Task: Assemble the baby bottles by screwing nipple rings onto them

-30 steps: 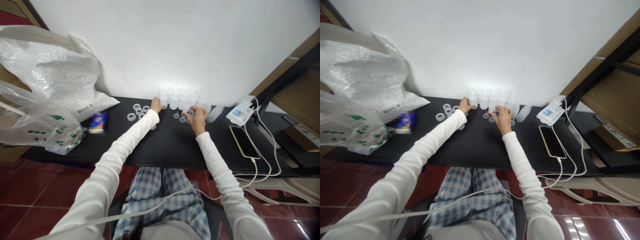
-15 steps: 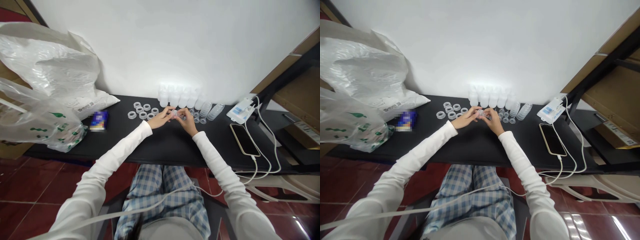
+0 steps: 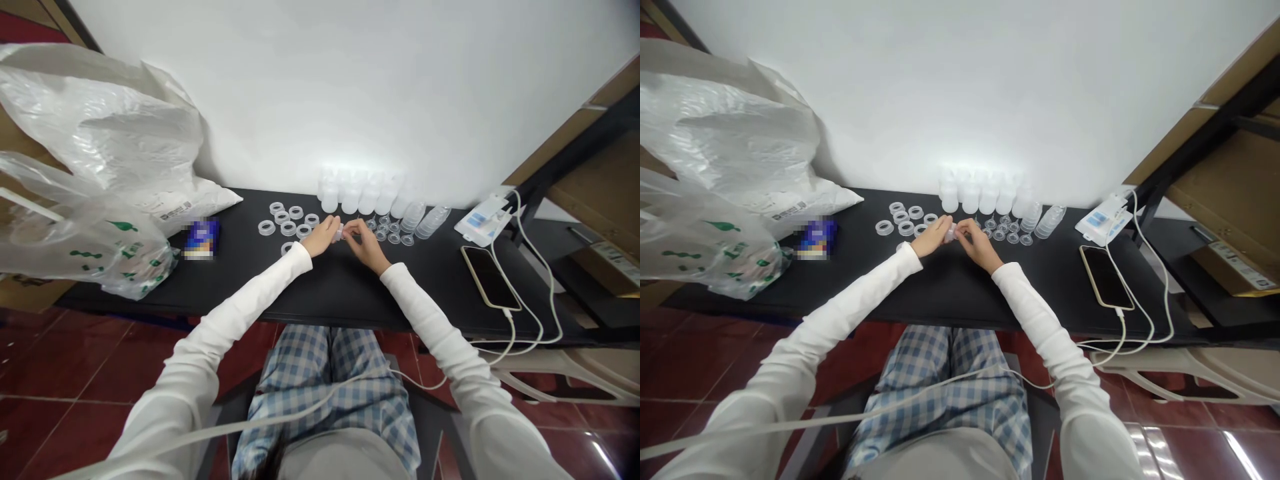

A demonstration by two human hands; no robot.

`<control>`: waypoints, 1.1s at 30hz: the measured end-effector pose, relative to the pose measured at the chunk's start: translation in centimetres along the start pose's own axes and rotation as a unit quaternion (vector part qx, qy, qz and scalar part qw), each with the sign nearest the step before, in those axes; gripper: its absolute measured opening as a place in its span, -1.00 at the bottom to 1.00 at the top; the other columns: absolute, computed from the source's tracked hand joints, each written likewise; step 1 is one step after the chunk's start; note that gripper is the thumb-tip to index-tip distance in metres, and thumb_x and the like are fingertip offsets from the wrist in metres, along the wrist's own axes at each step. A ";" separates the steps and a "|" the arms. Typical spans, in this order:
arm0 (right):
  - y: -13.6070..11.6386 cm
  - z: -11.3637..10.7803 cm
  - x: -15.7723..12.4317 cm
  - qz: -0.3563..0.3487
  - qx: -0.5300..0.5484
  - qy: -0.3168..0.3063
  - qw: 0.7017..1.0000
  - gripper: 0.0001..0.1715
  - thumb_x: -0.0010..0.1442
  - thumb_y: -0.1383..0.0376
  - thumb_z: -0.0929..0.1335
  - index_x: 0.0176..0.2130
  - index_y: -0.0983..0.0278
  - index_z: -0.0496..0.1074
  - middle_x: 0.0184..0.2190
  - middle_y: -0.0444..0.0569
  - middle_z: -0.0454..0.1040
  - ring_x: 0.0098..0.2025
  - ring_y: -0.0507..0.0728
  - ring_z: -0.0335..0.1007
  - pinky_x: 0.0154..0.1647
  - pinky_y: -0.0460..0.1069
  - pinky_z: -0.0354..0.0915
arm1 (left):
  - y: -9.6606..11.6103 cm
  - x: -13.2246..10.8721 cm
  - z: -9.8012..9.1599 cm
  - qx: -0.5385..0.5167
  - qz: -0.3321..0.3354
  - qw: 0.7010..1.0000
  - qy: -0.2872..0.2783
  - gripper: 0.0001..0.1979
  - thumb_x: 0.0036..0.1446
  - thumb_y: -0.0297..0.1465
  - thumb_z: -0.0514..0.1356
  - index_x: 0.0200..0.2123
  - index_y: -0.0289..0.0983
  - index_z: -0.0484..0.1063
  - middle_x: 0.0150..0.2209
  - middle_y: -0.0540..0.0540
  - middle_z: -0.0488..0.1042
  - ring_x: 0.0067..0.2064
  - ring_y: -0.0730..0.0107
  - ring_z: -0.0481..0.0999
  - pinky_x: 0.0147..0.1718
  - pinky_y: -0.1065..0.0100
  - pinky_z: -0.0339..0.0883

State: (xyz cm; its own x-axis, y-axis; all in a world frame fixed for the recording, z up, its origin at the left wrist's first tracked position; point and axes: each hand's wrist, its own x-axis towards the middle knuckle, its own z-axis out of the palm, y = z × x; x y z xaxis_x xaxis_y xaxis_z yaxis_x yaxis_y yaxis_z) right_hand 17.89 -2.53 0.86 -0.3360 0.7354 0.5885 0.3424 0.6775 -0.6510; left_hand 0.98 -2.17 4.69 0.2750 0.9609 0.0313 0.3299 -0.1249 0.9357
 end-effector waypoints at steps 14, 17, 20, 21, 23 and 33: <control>-0.2 -3.5 0.6 -0.017 -0.422 -0.093 0.902 -0.66 0.43 0.18 0.22 0.02 0.24 0.46 -0.20 0.07 0.55 -0.10 0.23 0.35 -0.02 0.09 0.15 | -3.7 0.1 -2.4 0.149 0.150 0.977 -0.005 -0.61 0.10 -0.29 0.33 -0.08 -0.23 0.26 -0.12 -0.12 0.50 -0.08 0.28 0.52 -0.02 0.23 0.36; -0.4 -3.0 0.5 -0.020 -0.459 -0.108 0.882 -0.65 0.43 0.18 0.20 0.01 0.25 0.47 -0.20 0.09 0.54 -0.08 0.25 0.31 0.01 0.12 0.11 | -4.0 0.1 -1.8 0.267 0.185 0.946 -0.002 -0.58 0.20 -0.33 0.22 0.11 -0.22 0.29 0.04 -0.19 0.51 0.08 0.11 0.48 0.12 0.09 0.26; -0.2 -2.8 0.2 -0.016 -0.480 -0.123 0.868 -0.66 0.41 0.19 0.21 -0.01 0.25 0.48 -0.19 0.12 0.52 -0.05 0.27 0.27 0.05 0.15 0.08 | -4.1 -0.2 -1.9 0.352 0.186 0.917 0.011 -0.66 0.26 -0.33 0.16 0.09 -0.17 0.39 0.11 -0.19 0.52 0.17 0.02 0.43 0.17 0.04 0.17; 0.0 -2.8 0.1 -0.011 -0.484 -0.128 0.866 -0.67 0.40 0.20 0.22 -0.01 0.25 0.48 -0.17 0.14 0.51 -0.04 0.28 0.26 0.07 0.16 0.08 | -4.1 -0.3 -2.1 0.366 0.187 0.911 0.015 -0.70 0.27 -0.32 0.14 0.06 -0.18 0.43 0.12 -0.19 0.52 0.18 0.01 0.42 0.17 0.04 0.16; 0.2 -2.7 0.0 0.003 -0.489 -0.139 0.861 -0.67 0.39 0.23 0.22 -0.02 0.26 0.49 -0.12 0.17 0.50 -0.02 0.30 0.26 0.10 0.20 0.07 | -4.5 -0.5 -2.5 0.382 0.191 0.904 0.022 -0.71 0.31 -0.29 0.11 0.04 -0.21 0.45 0.13 -0.22 0.52 0.22 0.01 0.40 0.18 0.05 0.14; -1.2 -1.8 -0.3 -0.050 -0.432 -0.123 0.892 -0.65 0.33 0.42 0.20 -0.11 0.22 0.53 0.05 0.16 0.46 0.04 0.25 0.27 0.11 0.17 0.08 | -6.7 -0.1 -5.3 0.432 0.218 0.874 0.044 -0.64 0.31 -0.25 0.08 0.05 -0.28 0.48 0.13 -0.35 0.44 0.14 -0.07 0.44 0.17 -0.02 0.24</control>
State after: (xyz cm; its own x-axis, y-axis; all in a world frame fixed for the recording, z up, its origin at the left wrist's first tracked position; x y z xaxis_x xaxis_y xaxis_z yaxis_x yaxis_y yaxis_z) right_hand 19.11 -3.52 2.33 -0.5481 0.7166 0.4314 0.8129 0.5778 0.0730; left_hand -5.99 -0.16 0.31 0.4865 0.7864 0.3807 0.7806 -0.5870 0.2149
